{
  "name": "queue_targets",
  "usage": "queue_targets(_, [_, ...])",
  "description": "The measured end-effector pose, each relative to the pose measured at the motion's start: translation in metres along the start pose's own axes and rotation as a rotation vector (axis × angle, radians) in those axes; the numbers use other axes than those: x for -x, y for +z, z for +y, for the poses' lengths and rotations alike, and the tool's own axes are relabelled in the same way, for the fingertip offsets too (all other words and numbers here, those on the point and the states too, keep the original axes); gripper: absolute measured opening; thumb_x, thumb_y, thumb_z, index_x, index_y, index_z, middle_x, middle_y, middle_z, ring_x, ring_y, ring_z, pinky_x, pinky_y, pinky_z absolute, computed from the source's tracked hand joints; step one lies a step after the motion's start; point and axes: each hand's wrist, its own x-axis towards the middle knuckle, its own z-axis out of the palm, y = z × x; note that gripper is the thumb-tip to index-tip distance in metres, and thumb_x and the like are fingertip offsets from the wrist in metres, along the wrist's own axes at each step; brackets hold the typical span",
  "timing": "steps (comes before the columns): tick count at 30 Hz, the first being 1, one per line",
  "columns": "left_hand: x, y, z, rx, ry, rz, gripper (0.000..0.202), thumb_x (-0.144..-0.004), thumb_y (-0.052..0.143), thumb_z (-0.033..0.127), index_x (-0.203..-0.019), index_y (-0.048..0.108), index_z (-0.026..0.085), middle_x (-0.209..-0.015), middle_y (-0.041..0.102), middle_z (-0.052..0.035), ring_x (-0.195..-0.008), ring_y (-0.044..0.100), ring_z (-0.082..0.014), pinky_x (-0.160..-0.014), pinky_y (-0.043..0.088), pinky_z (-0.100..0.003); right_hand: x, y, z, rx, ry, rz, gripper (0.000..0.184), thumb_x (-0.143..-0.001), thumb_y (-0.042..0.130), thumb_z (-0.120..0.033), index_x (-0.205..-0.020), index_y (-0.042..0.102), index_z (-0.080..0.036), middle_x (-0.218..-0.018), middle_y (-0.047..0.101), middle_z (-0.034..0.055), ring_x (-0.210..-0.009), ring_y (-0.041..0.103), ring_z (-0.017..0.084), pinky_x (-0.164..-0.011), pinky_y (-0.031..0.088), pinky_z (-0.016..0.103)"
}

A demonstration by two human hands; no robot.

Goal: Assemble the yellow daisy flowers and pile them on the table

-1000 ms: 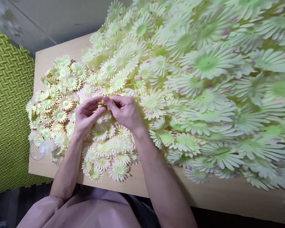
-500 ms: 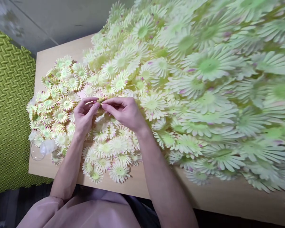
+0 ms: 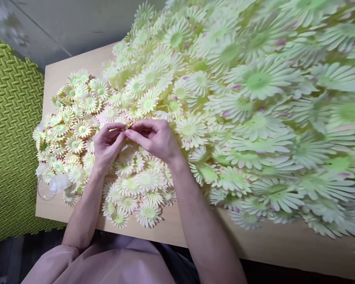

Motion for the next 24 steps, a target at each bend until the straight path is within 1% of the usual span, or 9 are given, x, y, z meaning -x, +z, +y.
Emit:
queue_targets(2, [0.0002,-0.0002,-0.0001,0.002,-0.008,-0.012,0.020,-0.082,0.069,0.032,-0.098,0.066,0.021,-0.106,0.075,-0.0066,-0.096,0.072,-0.0174,-0.086,0.060,-0.032,-0.0003,-0.0003,-0.0002,0.003,-0.006,0.008,0.009,-0.070,0.080,-0.027,-0.076,0.076,-0.021,-0.077,0.074,0.0028,-0.068,0.068,0.016,-0.062,0.058,0.028])
queue_targets(4, [0.0003,-0.0007,0.0000,0.011,-0.026,-0.012,0.021,-0.080,0.070,0.032,-0.098,0.066,0.021,-0.102,0.075,-0.0058,-0.092,0.073,-0.0166,-0.083,0.060,-0.031,-0.0012,-0.0015,0.0008,-0.048,0.001,0.005,0.011,-0.068,0.082,-0.027,-0.075,0.077,-0.021,-0.075,0.075,0.0025,-0.067,0.068,0.015,-0.061,0.057,0.027])
queue_targets(8, [0.0001,-0.0029,0.0001,0.054,-0.072,-0.003,0.023,-0.080,0.071,0.032,-0.100,0.066,0.022,-0.097,0.075,-0.0037,-0.083,0.072,-0.0135,-0.080,0.061,-0.029,-0.0026,-0.0063,0.0044,-0.151,0.086,-0.073,0.011,-0.069,0.081,-0.030,-0.075,0.078,-0.021,-0.070,0.074,0.0022,-0.059,0.066,0.013,-0.055,0.055,0.025])
queue_targets(10, [-0.0002,-0.0038,0.0003,0.063,-0.081,-0.006,0.023,-0.081,0.070,0.033,-0.100,0.066,0.022,-0.095,0.075,-0.0034,-0.082,0.072,-0.0132,-0.080,0.060,-0.029,-0.0028,-0.0078,0.0058,-0.155,0.113,-0.074,0.013,-0.069,0.081,-0.032,-0.076,0.079,-0.021,-0.070,0.074,0.0023,-0.057,0.066,0.013,-0.053,0.055,0.025])
queue_targets(13, [-0.0005,-0.0038,0.0009,0.050,-0.071,-0.021,0.022,-0.082,0.069,0.033,-0.101,0.065,0.021,-0.091,0.074,-0.0029,-0.084,0.072,-0.0139,-0.080,0.060,-0.029,-0.0028,-0.0076,0.0065,-0.157,0.102,-0.037,0.016,-0.064,0.084,-0.031,-0.077,0.079,-0.022,-0.072,0.076,0.0020,-0.058,0.067,0.014,-0.054,0.056,0.026])
queue_targets(16, [-0.0004,-0.0030,0.0011,0.027,-0.043,-0.029,0.021,-0.083,0.068,0.033,-0.100,0.065,0.021,-0.089,0.074,-0.0028,-0.082,0.072,-0.0138,-0.078,0.061,-0.029,-0.0029,-0.0062,0.0055,-0.172,0.088,-0.030,0.015,-0.062,0.086,-0.029,-0.075,0.080,-0.025,-0.074,0.076,0.0014,-0.062,0.068,0.014,-0.057,0.057,0.026])
queue_targets(19, [-0.0003,-0.0025,0.0003,0.002,-0.010,-0.045,0.021,-0.084,0.067,0.033,-0.101,0.065,0.021,-0.094,0.074,-0.0037,-0.084,0.072,-0.0141,-0.077,0.061,-0.028,-0.0033,-0.0055,0.0045,-0.158,0.072,-0.019,0.011,-0.064,0.085,-0.030,-0.071,0.079,-0.024,-0.069,0.075,0.0013,-0.059,0.066,0.014,-0.052,0.053,0.025])
queue_targets(21, [-0.0004,-0.0025,-0.0002,0.007,-0.002,-0.054,0.021,-0.084,0.067,0.032,-0.102,0.065,0.021,-0.097,0.074,-0.0039,-0.085,0.072,-0.0143,-0.078,0.061,-0.028,-0.0034,-0.0056,0.0042,-0.142,0.068,-0.013,0.011,-0.066,0.083,-0.032,-0.072,0.079,-0.023,-0.064,0.073,0.0013,-0.055,0.064,0.013,-0.048,0.050,0.025])
queue_targets(24, [-0.0005,-0.0026,0.0000,0.030,-0.010,-0.054,0.020,-0.084,0.068,0.030,-0.101,0.066,0.022,-0.097,0.073,-0.0035,-0.085,0.072,-0.0136,-0.079,0.061,-0.027,-0.0032,-0.0056,0.0038,-0.121,0.072,-0.028,0.013,-0.067,0.083,-0.033,-0.075,0.080,-0.023,-0.065,0.073,0.0016,-0.056,0.064,0.013,-0.049,0.050,0.025])
